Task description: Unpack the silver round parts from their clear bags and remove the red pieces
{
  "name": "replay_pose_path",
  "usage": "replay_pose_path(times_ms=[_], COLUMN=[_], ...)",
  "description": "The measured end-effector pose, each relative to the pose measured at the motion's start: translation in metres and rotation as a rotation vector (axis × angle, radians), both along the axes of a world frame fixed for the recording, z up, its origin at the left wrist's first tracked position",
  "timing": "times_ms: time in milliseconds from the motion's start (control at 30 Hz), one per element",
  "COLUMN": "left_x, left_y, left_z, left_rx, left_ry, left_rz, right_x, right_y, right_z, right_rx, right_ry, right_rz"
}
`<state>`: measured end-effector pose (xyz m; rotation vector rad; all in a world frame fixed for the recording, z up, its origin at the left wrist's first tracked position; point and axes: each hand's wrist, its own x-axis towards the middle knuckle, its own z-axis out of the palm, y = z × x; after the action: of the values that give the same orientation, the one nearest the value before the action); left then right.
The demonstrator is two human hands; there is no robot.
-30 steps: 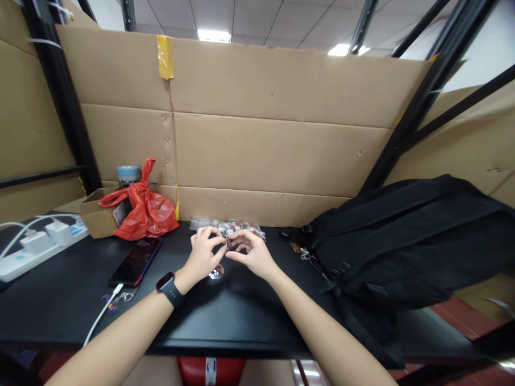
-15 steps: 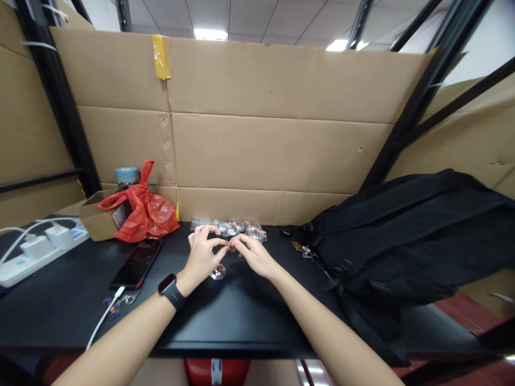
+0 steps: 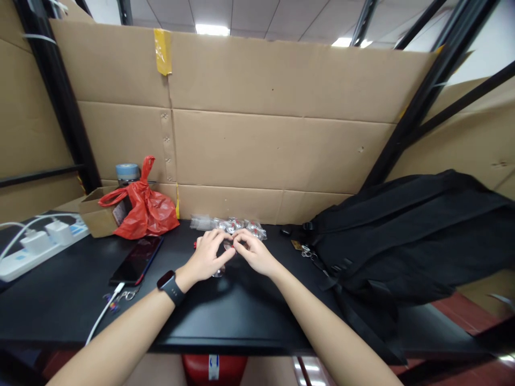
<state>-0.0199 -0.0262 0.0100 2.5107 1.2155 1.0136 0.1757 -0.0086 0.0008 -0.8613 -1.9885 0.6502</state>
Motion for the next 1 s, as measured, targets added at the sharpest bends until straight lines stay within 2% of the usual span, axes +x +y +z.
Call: replay_pose_path(times_ms=[133,233,333,400,467,567,700,833,1000], left_x=[-0.002,-0.010,-0.022,-0.027,-0.029,-0.025,-0.021,-0.020,-0.017], left_y=[0.003,0.006,0.010,0.013,0.015,0.015,0.014,0.015,0.015], left_z=[-0.004,0.000,0.006,0.007,0.005,0.003,0.001,-0.001,0.000], left_rx=[0.006,-0.004,-0.087,-0.180,-0.244,-0.238,-0.169,-0.156,-0.152], left_ry=[0.094,0.116,0.242,0.333,0.357,0.329,0.265,0.140,-0.015], left_rz=[0.017,0.004,-0.135,-0.240,-0.271,-0.208,-0.129,-0.123,-0.103], right_x=[0.004,0.011,0.020,0.026,0.030,0.031,0.027,0.025,0.028], right_y=[0.002,0.003,0.004,0.004,0.005,0.008,0.011,0.009,0.006], right_z=[0.001,0.003,0.006,0.007,0.006,0.002,-0.004,-0.002,0.004], right_rx=[0.054,0.091,0.014,-0.081,-0.144,-0.162,-0.123,-0.116,-0.118], right_ry=[-0.050,-0.200,-0.396,-0.449,-0.459,-0.477,-0.443,-0.503,-0.321], right_rz=[-0.032,-0.035,-0.014,-0.005,0.016,0.037,-0.059,0.035,0.024])
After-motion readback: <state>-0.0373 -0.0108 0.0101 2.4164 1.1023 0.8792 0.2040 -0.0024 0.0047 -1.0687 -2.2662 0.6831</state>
